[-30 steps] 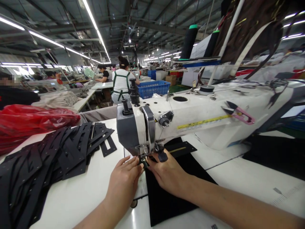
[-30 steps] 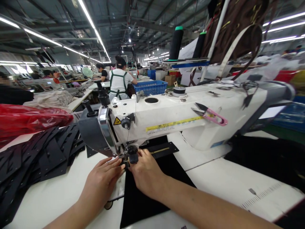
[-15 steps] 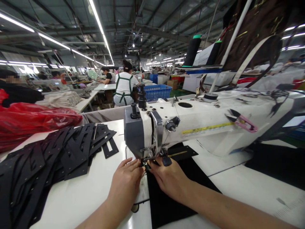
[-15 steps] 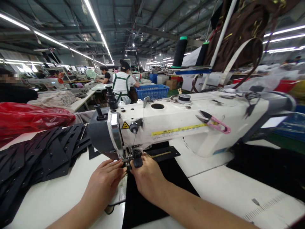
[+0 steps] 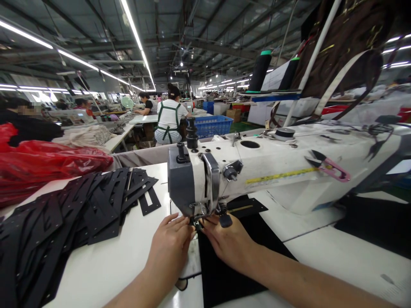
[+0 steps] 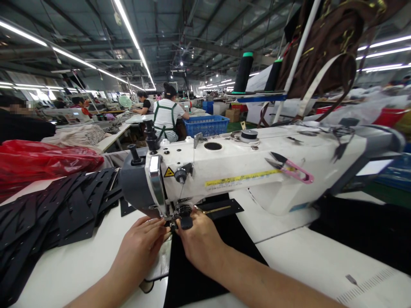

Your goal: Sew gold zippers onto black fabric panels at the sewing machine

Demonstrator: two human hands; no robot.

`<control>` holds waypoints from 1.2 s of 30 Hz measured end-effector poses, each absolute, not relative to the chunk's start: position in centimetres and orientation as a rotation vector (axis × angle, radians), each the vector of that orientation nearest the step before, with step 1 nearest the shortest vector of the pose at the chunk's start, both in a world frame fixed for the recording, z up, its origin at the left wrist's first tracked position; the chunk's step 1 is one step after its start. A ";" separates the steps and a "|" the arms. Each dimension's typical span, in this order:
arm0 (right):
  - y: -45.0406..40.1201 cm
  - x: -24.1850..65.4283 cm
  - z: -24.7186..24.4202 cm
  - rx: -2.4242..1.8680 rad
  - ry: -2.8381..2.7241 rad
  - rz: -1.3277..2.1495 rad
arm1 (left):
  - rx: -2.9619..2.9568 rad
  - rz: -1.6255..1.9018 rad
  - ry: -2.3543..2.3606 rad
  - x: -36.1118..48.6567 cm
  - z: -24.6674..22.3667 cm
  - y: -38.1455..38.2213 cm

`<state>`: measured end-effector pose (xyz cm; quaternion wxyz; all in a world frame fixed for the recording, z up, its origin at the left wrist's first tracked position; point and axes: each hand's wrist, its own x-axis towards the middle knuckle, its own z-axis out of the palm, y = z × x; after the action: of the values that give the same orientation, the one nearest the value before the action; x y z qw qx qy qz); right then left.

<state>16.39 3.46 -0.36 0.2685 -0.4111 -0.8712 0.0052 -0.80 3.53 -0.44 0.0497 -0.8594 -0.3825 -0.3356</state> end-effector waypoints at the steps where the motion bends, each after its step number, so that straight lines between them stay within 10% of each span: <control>1: 3.5 16.4 -0.4 -1.102 -2.345 0.012 | -2.620 -1.019 -1.169 -0.8 -0.4 3.6; 36: -4.9 18.5 -2.4 -1.123 -2.374 -0.261 | -2.608 -0.570 -1.396 -1.1 -0.9 -3.8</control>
<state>18.55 -4.90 -2.42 0.2485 -0.4123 -0.8713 -0.0957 -1.12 -3.79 -0.92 0.0646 -0.8638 -0.4626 -0.1887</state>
